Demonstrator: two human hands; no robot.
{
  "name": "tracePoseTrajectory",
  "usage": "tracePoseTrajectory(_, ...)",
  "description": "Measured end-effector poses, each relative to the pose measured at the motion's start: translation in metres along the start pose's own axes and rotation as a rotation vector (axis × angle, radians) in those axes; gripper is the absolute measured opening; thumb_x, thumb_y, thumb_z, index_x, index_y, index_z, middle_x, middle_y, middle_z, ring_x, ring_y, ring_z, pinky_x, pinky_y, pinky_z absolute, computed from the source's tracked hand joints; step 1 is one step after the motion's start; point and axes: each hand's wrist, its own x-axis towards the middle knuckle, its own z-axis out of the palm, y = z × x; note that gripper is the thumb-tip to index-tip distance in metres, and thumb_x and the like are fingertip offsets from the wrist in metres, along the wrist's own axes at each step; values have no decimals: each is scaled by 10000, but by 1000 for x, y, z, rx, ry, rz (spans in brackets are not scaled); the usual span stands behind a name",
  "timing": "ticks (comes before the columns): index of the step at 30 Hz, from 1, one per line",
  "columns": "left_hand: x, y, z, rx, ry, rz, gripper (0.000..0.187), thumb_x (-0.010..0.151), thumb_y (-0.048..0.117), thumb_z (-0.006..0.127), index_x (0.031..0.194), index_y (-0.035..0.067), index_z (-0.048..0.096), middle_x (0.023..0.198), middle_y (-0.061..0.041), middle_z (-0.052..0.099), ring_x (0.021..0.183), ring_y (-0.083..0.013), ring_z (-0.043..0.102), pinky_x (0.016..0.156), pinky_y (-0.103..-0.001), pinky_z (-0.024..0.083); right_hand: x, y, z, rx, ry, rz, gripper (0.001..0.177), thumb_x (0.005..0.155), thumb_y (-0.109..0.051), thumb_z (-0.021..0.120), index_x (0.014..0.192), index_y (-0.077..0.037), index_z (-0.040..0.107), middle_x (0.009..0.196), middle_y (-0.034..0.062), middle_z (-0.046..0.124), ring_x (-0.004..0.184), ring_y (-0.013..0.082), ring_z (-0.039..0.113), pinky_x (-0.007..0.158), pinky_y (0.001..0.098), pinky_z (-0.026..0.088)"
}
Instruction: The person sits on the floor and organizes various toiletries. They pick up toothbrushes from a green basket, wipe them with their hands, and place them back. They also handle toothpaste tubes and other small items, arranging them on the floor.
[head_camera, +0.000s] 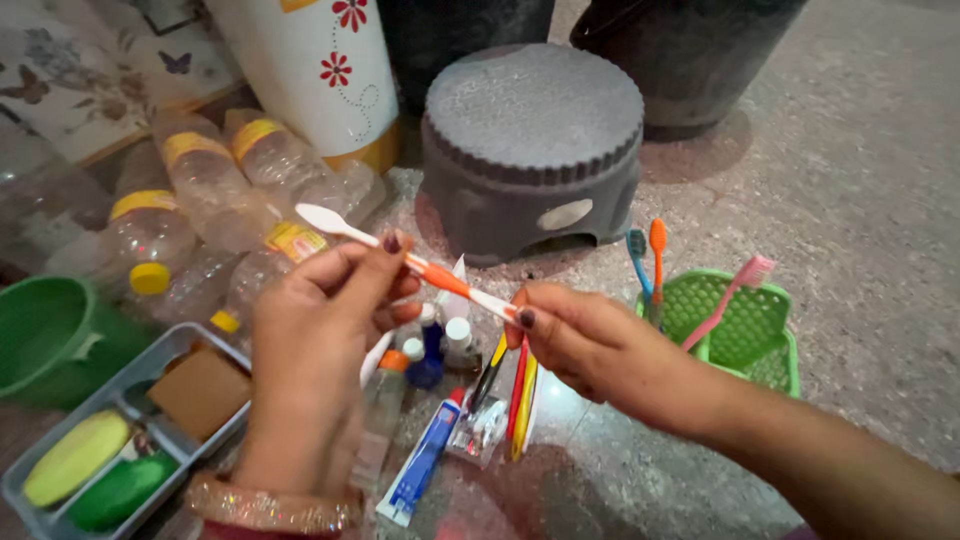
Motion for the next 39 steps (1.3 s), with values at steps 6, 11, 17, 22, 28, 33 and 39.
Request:
tracePoseTrajectory(6,-17,-6,16,-23,-18,8,212,943,175,706,923,-35,704,838,-64,718,736,-133,704,642,-277,616,-9,3,0,4,105,27,295,1059,-320,431,955,-99,595,646,-48,413,525,74,408,455,250,368)
tracePoseTrajectory(11,-25,0,22,-86,-164,-42,208,934,175,666,1002,-13,723,885,-73,750,764,-141,739,685,-283,641,-23,-14,-3,-111,234,92,297,1046,-319,471,961,-82,630,646,-54,441,524,72,443,465,250,405)
tracePoseTrajectory(17,-26,15,10,-55,-72,138,214,969,141,662,1055,-47,719,912,-81,715,746,-144,703,702,-292,636,-24,-29,29,47,190,61,264,1033,-285,432,957,-125,628,606,-50,407,464,79,362,401,259,338)
tracePoseTrajectory(22,-23,34,-7,-19,116,301,204,999,116,627,1068,-54,718,943,-68,728,780,-128,711,727,-277,636,-8,-39,37,-211,217,-73,280,1051,-269,433,965,-86,627,626,6,496,526,112,496,482,291,443)
tracePoseTrajectory(28,-13,25,6,-8,148,335,208,1013,123,632,1074,-65,699,941,-98,732,801,-127,726,730,-280,651,-16,-45,35,-788,684,-595,227,1014,-174,520,1162,-17,591,1078,150,619,1016,282,641,846,377,502)
tracePoseTrajectory(33,-30,-20,53,-8,-127,167,169,910,63,706,1033,-38,763,903,-99,773,751,-116,718,690,-282,616,-22,-54,41,-555,646,-567,273,1052,-201,480,1238,-33,586,1009,126,685,921,274,701,774,347,543)
tracePoseTrajectory(39,-43,-14,56,-237,-149,57,204,973,91,617,1065,-61,718,921,-98,754,773,-134,722,735,-290,623,-23,-51,37,-592,522,-368,239,1048,-286,486,1044,-88,620,742,110,711,709,328,741,601,434,534)
